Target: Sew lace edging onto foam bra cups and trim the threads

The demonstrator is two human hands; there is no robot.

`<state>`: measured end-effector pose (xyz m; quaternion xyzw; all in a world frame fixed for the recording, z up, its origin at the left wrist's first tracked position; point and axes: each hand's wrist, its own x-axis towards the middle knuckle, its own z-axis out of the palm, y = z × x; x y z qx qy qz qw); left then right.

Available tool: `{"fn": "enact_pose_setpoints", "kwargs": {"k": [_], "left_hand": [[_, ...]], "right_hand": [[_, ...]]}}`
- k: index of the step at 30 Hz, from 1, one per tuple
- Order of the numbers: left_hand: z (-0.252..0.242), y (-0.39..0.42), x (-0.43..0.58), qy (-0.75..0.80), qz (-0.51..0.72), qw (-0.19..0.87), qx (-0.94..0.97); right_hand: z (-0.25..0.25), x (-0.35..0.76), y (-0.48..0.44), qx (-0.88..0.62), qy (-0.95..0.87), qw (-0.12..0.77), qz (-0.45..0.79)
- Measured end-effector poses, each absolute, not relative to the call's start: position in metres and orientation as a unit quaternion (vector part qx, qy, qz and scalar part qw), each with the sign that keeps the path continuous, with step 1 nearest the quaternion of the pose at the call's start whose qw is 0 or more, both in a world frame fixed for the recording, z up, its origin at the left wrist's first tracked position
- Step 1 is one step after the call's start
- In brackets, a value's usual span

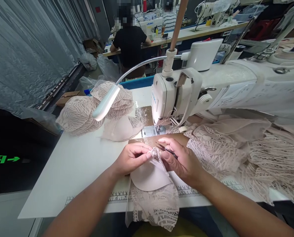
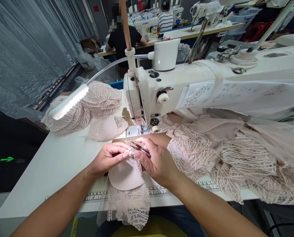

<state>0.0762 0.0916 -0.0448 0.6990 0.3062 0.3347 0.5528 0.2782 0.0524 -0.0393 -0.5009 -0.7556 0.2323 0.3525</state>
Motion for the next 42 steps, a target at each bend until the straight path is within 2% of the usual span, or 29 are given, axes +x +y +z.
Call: {"fn": "enact_pose_setpoints", "kwargs": {"k": [3,6,11,28,33,36,39,42], "left_hand": [[-0.046,0.093,0.076,0.303,0.343,0.545,0.702],[-0.048,0.093,0.075,0.304,0.356,0.538,0.701],[-0.046,0.092,0.074,0.313,0.366,0.543,0.688],[-0.045,0.089,0.078,0.297,0.341,0.520,0.725],[-0.043,0.089,0.079,0.283,0.331,0.523,0.732],[-0.043,0.089,0.079,0.281,0.335,0.528,0.728],[-0.042,0.088,0.080,0.284,0.321,0.533,0.729],[-0.041,0.086,0.080,0.290,0.315,0.537,0.727]], "right_hand": [[-0.044,0.280,0.050,-0.461,-0.788,0.384,0.136],[-0.048,0.280,0.049,-0.445,-0.817,0.362,0.054],[-0.051,0.280,0.049,-0.437,-0.829,0.349,-0.010],[-0.049,0.274,0.048,-0.457,-0.830,0.313,-0.063],[-0.048,0.275,0.049,-0.478,-0.811,0.336,0.025],[-0.042,0.275,0.051,-0.525,-0.747,0.362,0.190],[-0.034,0.274,0.054,-0.541,-0.692,0.320,0.356],[-0.030,0.272,0.056,-0.542,-0.682,0.299,0.389]]}}
